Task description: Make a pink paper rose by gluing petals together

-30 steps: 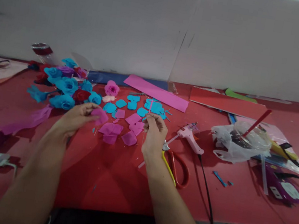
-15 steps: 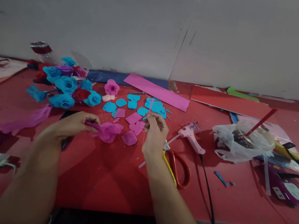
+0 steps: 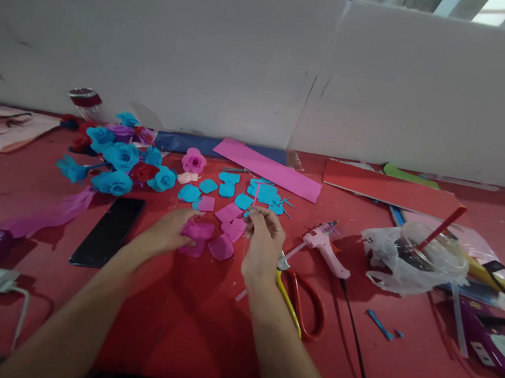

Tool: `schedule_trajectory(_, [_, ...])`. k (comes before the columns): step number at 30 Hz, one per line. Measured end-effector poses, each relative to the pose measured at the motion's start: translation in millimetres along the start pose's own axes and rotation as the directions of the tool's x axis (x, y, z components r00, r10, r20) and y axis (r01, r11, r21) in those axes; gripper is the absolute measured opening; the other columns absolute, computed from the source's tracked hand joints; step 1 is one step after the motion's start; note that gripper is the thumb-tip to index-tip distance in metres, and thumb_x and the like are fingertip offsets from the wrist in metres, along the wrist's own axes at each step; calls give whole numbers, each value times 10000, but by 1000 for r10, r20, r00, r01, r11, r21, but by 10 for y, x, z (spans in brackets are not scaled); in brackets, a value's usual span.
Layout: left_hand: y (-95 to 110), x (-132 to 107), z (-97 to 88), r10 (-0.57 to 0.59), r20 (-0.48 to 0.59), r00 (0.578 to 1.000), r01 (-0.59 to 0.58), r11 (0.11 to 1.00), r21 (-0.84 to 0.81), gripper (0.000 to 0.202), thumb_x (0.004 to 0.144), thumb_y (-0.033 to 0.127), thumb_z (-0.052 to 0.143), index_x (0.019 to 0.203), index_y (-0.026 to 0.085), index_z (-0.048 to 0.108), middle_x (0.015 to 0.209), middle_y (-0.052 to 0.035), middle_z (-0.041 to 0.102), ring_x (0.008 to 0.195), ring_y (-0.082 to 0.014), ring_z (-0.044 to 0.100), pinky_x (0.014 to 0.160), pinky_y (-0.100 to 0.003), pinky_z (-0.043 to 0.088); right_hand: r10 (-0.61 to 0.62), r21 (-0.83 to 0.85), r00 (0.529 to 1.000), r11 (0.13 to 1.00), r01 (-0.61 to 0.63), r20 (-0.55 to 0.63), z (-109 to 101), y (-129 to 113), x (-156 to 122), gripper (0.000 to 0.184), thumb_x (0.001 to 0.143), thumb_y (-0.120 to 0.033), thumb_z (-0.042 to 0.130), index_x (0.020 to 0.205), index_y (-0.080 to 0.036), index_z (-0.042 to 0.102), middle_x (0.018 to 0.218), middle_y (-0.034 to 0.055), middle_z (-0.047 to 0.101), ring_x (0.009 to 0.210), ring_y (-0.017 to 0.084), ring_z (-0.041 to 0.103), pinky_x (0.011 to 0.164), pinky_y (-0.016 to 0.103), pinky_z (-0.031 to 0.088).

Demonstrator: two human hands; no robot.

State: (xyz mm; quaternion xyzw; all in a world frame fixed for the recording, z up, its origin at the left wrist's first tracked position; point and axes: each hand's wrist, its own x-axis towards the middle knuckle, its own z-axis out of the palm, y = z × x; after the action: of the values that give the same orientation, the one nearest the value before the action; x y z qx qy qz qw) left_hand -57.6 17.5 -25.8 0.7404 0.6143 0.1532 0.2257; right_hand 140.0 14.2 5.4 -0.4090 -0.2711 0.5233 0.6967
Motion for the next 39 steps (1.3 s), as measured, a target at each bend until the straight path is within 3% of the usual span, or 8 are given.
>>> schedule_trajectory(5, [81, 13, -2, 2, 18, 1000, -3, 999, 39, 141, 663, 133, 599, 790, 185, 631, 897, -86, 653, 895, -244, 600, 770, -346, 442, 2, -3, 1000, 1000, -2, -12, 0, -8, -8, 62, 648, -194, 669, 620, -172, 618, 543, -46, 565, 490, 59, 431, 465, 200, 306])
schedule_trajectory(12, [-26, 3, -173, -197, -285, 938, 208, 978, 9, 477, 658, 183, 664, 1125, 229, 577, 1152, -97, 616, 1071, -281, 546, 866, -394, 423, -3, 31, 1000, 1000, 4, -22, -2, -21, -5, 78, 638, -197, 675, 612, -174, 605, 555, -47, 558, 495, 61, 437, 460, 201, 307])
schedule_trajectory(15, [45, 56, -103, -121, -464, 878, 195, 974, 115, 432, 714, 244, 640, 1142, 245, 588, 1223, -99, 569, 1143, -311, 479, 938, -459, 369, 1, 41, 1000, 999, 0, -19, 3, -16, -1, 76, 638, -189, 676, 611, -176, 607, 546, -53, 551, 490, 59, 435, 461, 199, 306])
schedule_trajectory(18, [198, 223, 99, -10, -347, 938, 17, 1000, 16, 177, 799, 214, 543, 916, 208, 676, 1007, -76, 657, 1004, -224, 559, 928, -358, 392, 12, 39, 1000, 999, -11, -19, 4, -9, 0, 71, 648, -189, 671, 617, -174, 609, 543, -55, 547, 495, 59, 442, 468, 196, 310])
schedule_trajectory(25, [370, 657, 371, -146, -328, 933, 92, 980, -175, 98, 657, 180, 690, 671, 184, 593, 761, -57, 607, 836, -222, 554, 767, -338, 406, 4, 48, 999, 999, -2, -41, -17, -19, 23, 69, 645, -186, 675, 617, -176, 613, 550, -55, 564, 491, 55, 439, 461, 192, 308])
schedule_trajectory(27, [337, 678, 323, -265, -294, 919, 110, 885, -452, 161, 628, 121, 690, 602, 189, 546, 658, -12, 559, 689, -165, 524, 648, -280, 385, 6, 63, 999, 998, -3, -54, -23, -25, 36, 67, 638, -188, 679, 618, -180, 616, 551, -57, 567, 485, 56, 434, 457, 196, 306])
schedule_trajectory(30, [292, 632, 207, -414, -127, 902, 97, 478, -873, 168, 631, 57, 653, 623, 179, 537, 605, 26, 513, 573, -100, 458, 531, -212, 321, 15, 65, 998, 998, -11, -69, -25, -31, 43, 64, 634, -197, 682, 627, -185, 620, 559, -56, 572, 491, 61, 444, 458, 200, 306])
schedule_trajectory(39, [357, 408, -132, -140, 140, 980, 123, -125, -984, 205, 815, 87, 369, 690, 168, 511, 566, 32, 345, 444, -75, 308, 447, -201, 309, 23, 60, 998, 998, -20, -57, -8, -36, 24, 88, 626, -209, 687, 617, -175, 607, 546, -53, 554, 488, 64, 434, 461, 208, 307])
